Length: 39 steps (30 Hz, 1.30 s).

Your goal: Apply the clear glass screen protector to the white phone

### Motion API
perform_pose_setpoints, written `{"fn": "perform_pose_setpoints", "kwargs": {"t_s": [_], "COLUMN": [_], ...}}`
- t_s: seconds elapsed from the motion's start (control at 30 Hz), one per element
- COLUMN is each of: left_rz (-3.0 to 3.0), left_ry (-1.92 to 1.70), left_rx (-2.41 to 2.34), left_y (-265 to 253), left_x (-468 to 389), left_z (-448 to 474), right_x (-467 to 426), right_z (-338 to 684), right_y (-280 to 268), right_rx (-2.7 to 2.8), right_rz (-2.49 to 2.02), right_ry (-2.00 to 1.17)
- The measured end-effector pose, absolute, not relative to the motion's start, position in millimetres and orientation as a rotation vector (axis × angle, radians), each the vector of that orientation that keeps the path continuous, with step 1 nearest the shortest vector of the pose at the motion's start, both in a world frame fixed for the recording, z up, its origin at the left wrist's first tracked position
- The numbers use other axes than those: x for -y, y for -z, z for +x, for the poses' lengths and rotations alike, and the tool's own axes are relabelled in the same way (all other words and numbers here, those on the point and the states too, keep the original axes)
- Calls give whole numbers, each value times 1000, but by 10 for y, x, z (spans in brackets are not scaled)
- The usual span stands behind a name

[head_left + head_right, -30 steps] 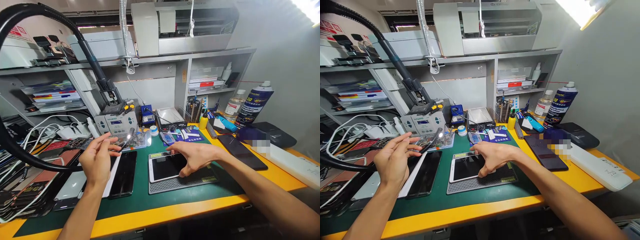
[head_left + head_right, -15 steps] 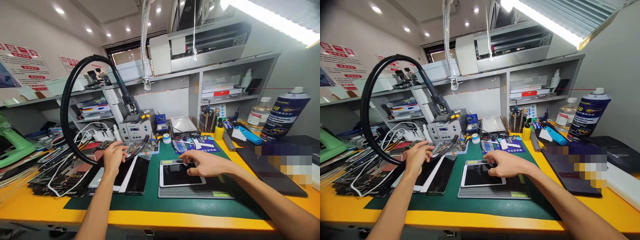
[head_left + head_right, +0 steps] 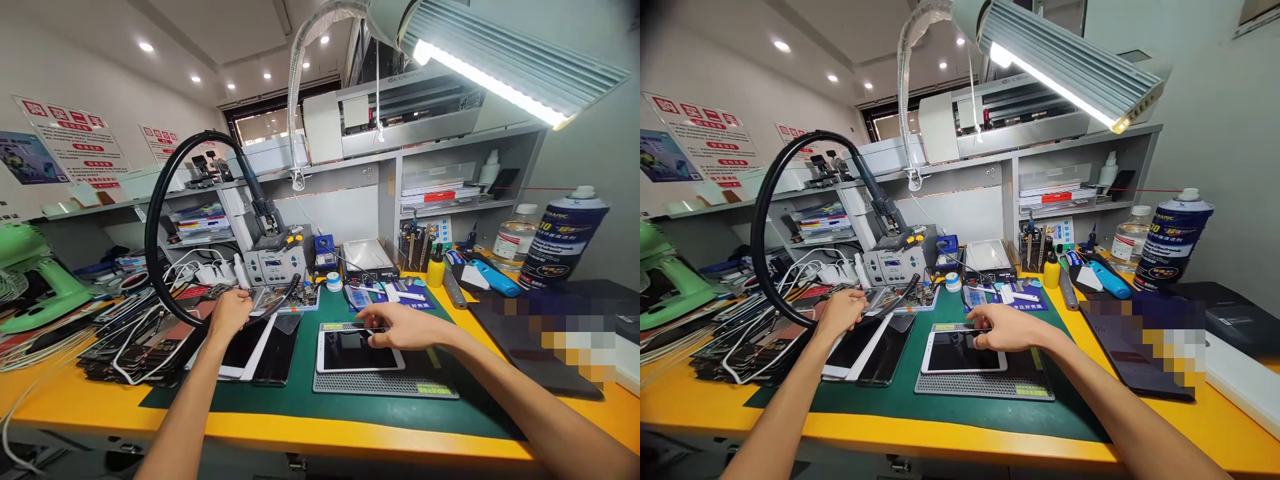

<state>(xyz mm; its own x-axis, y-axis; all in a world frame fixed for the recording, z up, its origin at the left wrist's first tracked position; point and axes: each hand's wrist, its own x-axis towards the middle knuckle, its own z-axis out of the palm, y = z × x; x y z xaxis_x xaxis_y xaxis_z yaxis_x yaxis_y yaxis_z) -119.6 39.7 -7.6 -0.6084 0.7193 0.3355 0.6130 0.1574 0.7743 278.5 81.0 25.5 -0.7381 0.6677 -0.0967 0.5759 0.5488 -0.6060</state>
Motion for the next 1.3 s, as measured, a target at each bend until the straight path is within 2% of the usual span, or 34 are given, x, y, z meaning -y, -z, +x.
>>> {"fn": "perform_pose_setpoints", "kwargs": {"t_s": [0.23,0.4,0.7,0.9,1.17,1.3], "left_rz": [1490,1637,1663,1880,2291,2330], "left_ry": [-914,-829,-758,-806,-738,-1026], "left_rx": [-2649,-2773,-2819,-2487,-1771,-1721], "left_y": [-25,-19,-168,-385,-277,-308], "left_x": [-321,-254,-77,42,157,-121], "left_z": [-1146,-1113,-1019,-631,-81,57], "right_x": [-859,-959,-1053,-1134,-1191,-1253], "right_z": [2789,2811,2852,2944,2946,2965], "right_y": [-229,-193,-288,-368,-335,-323], "right_rx": [2576,2430,1858,1460,1233,1134], "right_rz": [-1024,-965,-921,-934,-993,-1010], "right_ry": [-1044,-1160,-1156,-1076,-1005,-914]}}
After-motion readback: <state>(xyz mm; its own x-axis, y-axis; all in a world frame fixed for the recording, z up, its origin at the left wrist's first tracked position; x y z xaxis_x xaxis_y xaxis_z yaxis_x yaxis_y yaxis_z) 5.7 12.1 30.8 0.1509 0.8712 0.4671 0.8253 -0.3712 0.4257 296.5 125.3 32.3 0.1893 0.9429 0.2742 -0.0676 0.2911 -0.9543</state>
